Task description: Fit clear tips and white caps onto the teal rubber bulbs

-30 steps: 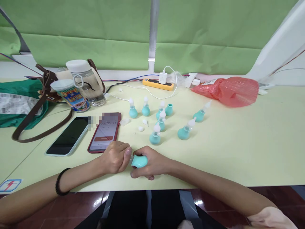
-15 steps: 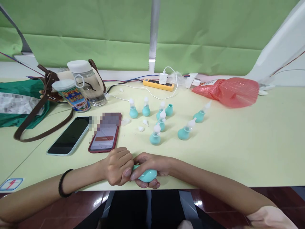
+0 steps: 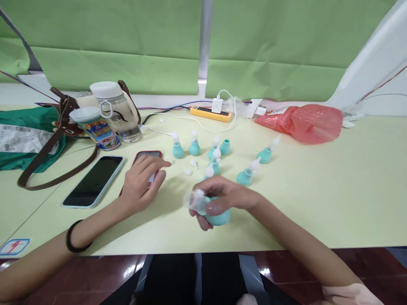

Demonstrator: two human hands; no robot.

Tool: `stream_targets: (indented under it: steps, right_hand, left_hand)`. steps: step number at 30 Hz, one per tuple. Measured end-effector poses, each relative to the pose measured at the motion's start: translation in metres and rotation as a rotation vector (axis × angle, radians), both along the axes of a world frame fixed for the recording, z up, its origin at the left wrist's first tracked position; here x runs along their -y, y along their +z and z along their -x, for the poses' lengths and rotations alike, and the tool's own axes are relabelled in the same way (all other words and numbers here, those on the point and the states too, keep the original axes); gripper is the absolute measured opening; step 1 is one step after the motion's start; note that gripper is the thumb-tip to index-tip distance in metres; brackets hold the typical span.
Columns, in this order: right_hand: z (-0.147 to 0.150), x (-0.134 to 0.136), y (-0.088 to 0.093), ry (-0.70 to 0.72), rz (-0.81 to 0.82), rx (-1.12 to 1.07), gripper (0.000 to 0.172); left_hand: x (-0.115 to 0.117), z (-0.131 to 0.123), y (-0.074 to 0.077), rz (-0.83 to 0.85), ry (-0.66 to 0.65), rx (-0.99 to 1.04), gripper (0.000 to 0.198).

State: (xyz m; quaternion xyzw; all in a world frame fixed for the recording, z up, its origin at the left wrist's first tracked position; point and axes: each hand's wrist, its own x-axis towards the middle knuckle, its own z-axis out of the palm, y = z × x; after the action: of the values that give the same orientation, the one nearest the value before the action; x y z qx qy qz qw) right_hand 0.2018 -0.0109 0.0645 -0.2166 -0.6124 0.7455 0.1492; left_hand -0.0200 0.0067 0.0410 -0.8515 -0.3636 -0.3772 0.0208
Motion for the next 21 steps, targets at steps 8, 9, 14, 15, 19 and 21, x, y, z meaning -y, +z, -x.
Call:
stream_targets:
  steps: [8, 9, 14, 15, 19, 21]
  right_hand:
    - [-0.025, -0.013, 0.007, -0.116, 0.035, 0.073, 0.043]
    - [-0.023, -0.013, 0.007, -0.090, 0.039, 0.077, 0.042]
    - [-0.018, -0.010, 0.006, 0.048, 0.038, 0.026, 0.036]
    - [-0.018, -0.010, 0.005, 0.063, 0.040, 0.026, 0.036]
    - [-0.013, -0.009, 0.002, 0.121, 0.051, -0.046, 0.032]
    - [-0.010, -0.009, -0.003, 0.159, 0.039, -0.148, 0.029]
  left_hand:
    - [-0.010, -0.008, -0.011, -0.030, 0.120, -0.562, 0.042]
    - [-0.009, -0.010, -0.014, -0.022, 0.099, -0.584, 0.046]
    - [-0.011, -0.017, -0.028, 0.024, -0.019, -0.681, 0.056]
    - [-0.013, -0.017, -0.029, 0.032, -0.037, -0.692, 0.056]
    - [-0.020, -0.017, -0.033, 0.048, -0.076, -0.732, 0.054]
    - [-0.020, -0.018, -0.031, 0.053, -0.101, -0.747, 0.051]
